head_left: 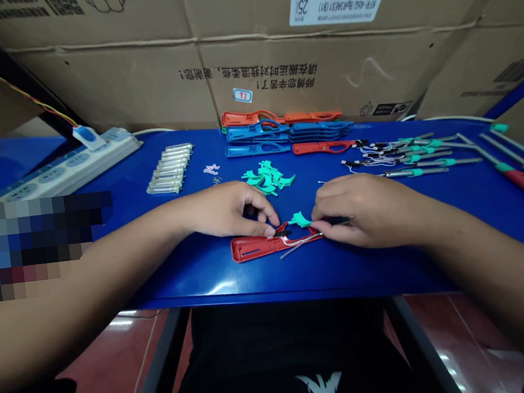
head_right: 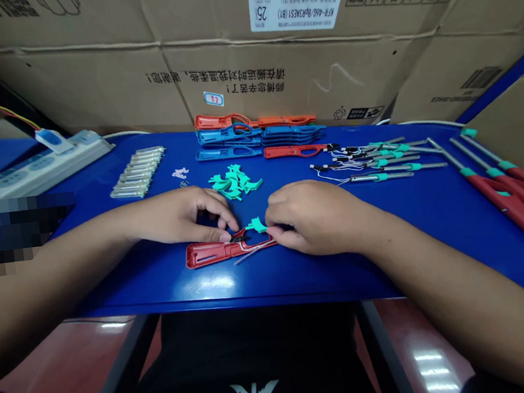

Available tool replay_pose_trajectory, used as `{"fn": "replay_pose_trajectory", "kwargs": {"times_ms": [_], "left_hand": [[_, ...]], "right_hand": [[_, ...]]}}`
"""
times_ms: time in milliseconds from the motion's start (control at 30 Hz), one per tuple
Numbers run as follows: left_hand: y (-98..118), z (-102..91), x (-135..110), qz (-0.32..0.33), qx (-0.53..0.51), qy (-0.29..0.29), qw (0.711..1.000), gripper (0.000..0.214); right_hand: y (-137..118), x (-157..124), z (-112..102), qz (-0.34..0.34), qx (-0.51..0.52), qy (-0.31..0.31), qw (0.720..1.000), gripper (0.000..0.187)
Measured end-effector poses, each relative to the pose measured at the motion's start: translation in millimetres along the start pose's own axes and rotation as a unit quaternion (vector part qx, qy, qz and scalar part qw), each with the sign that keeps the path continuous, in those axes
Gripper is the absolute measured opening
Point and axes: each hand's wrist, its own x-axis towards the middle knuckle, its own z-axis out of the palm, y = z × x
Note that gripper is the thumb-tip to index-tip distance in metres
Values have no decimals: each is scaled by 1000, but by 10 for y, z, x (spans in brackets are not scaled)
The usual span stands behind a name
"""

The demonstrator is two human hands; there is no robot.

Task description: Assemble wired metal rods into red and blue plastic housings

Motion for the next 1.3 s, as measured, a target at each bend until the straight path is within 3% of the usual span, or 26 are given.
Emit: {"fn": "replay_pose_trajectory", "kwargs": {"times_ms": [333,567,767,1033,1300], "left_hand": [[48,78,12,-25,-12,8,1000,22],[78,116,16,18,49,38,998,25],[141,116,-11,8,57,20,998,26],[186,147,-16,43,60,10,997,27],[178,144,-13,-32,62,7,998,28]], "right_hand": [[7,-5,1,8,3,-8,1000,22],[-27,-17,-31,3,41,-19,999,19],[-66,-24,-48,-11,42,-82,996,16],[-66,-15,-49,-18,46,-110,993,13],[-69,-10,-37,-22,43,-107,993,12]]}}
